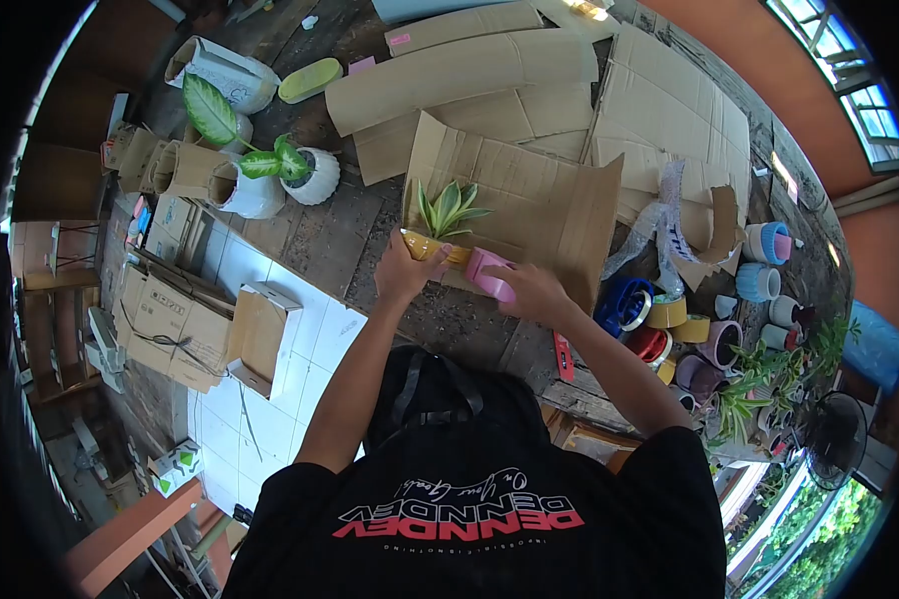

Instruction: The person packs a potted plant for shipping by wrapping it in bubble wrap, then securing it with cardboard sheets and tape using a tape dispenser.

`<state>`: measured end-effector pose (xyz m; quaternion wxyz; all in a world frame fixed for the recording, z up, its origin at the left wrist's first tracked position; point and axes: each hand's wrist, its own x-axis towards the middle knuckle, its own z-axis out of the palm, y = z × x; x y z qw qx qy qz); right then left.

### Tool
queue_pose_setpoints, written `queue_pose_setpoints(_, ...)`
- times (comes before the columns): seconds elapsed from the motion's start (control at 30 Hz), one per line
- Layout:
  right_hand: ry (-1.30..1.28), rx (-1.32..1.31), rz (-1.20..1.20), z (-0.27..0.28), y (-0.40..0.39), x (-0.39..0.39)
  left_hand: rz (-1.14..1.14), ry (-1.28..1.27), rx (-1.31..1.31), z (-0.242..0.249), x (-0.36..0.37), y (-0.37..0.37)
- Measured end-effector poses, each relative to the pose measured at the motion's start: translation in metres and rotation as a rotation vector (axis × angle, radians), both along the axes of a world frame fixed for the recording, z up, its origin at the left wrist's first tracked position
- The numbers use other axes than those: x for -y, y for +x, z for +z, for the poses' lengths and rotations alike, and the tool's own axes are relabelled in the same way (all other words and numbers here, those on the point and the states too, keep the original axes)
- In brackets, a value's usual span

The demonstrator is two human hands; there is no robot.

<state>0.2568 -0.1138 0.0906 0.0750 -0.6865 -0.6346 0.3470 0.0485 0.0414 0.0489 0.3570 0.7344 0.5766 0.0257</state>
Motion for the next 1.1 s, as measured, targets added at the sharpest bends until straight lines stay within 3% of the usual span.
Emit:
queue_pose_setpoints(0.4, -0.025, 0.415, 0.208, -0.013, -0.045, -0.042, -0.032, 0.167, 0.075, -0.002, 0.013, 0.005)
queue_pose_setpoints(0.5, 0.05, 0.328, 0.05, -0.013, -0.044, -0.038, -0.041, 0.199, 0.085, -0.002, 0.016, 0.005)
queue_pose_setpoints(0.6, 0.155, 0.024, -0.057, -0.021, -0.035, -0.043, -0.05, 0.197, 0.077, -0.001, 0.016, 0.004)
queue_pose_setpoints(0.7, 0.126, -0.039, -0.112, -0.035, -0.028, -0.047, -0.062, 0.198, 0.05, -0.001, 0.019, 0.007)
queue_pose_setpoints(0.8, 0.135, -0.031, -0.138, -0.03, -0.032, -0.045, -0.062, 0.192, 0.006, 0.008, 0.022, 0.01)
queue_pose_setpoints(0.93, 0.054, 0.212, -0.111, -0.013, -0.053, -0.032, -0.05, 0.227, 0.015, 0.006, 0.019, 0.005)
queue_pose_setpoints(1.1, 0.094, 0.288, -0.118, -0.033, -0.062, -0.024, -0.065, 0.165, 0.03, 0.007, 0.018, 0.002)
